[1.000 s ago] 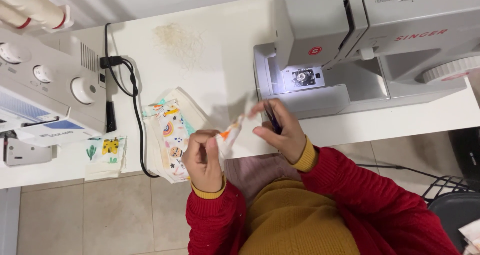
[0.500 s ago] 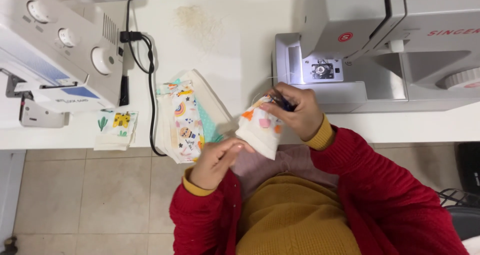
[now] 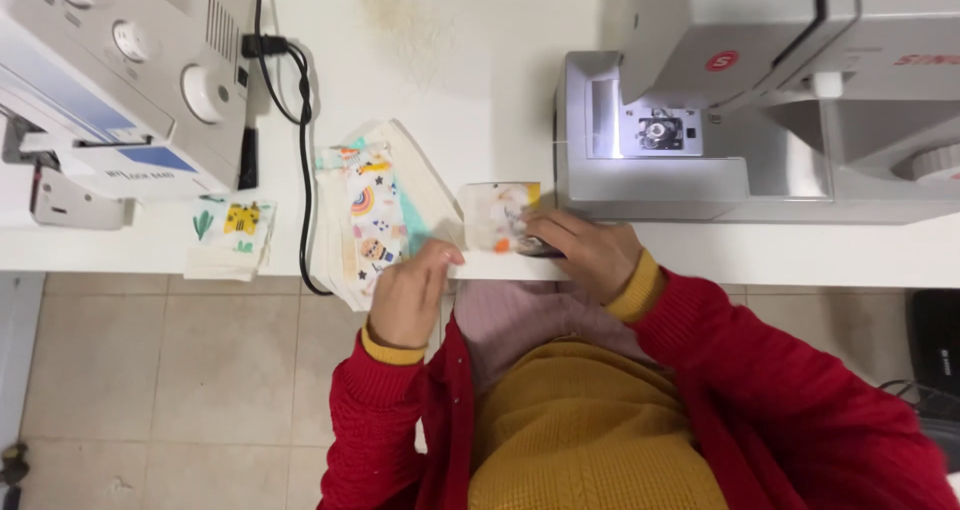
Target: Sewing small pieces of patterned fabric together using a sewing machine.
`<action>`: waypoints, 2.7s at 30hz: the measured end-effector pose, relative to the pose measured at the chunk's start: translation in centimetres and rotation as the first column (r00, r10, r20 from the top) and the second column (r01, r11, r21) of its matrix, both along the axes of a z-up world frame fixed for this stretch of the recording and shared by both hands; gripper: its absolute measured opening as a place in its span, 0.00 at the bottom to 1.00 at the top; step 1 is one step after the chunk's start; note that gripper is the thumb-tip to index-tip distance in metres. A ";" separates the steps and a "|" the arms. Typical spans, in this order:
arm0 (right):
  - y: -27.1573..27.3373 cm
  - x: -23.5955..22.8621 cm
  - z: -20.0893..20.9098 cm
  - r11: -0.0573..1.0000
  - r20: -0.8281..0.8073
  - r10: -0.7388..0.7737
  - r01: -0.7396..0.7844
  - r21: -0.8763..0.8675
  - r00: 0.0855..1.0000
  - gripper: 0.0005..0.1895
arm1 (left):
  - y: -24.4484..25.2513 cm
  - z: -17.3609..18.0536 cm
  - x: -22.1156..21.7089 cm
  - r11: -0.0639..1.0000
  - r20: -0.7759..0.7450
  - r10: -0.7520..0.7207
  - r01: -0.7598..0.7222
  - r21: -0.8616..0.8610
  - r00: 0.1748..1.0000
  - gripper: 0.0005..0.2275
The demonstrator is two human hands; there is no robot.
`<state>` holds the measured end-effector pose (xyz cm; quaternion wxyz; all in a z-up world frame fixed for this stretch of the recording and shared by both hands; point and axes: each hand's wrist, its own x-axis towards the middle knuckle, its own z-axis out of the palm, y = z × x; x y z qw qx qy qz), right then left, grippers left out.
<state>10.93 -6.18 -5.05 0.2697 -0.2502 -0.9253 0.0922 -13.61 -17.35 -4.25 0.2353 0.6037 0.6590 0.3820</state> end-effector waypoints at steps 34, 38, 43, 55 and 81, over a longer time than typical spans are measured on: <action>-1.6 -3.5 -4.7 1.000 0.136 -0.008 0.009 -0.007 0.991 0.15 | -2.4 0.7 1.3 0.978 -0.037 -0.209 0.209 -0.003 0.977 0.07; -1.7 -2.5 -4.0 0.999 0.081 -0.023 0.025 -0.021 0.996 0.15 | -0.4 1.3 -0.4 0.954 -0.232 -0.297 0.297 -0.033 0.926 0.06; -1.7 1.3 -3.0 0.990 0.121 -0.064 0.078 -0.116 0.991 0.17 | 8.0 3.7 -4.0 0.948 -0.350 -0.237 0.295 0.119 0.906 0.08; -1.2 10.9 -3.3 0.961 0.099 -0.271 0.264 0.083 0.957 0.24 | 28.6 -2.6 -14.1 0.990 -0.534 -0.049 -0.030 -0.138 0.844 0.09; -1.5 7.1 4.2 0.984 -0.309 -0.157 0.124 -0.126 0.938 0.24 | 11.7 2.8 1.4 0.744 0.095 -0.651 0.658 -0.117 0.753 0.11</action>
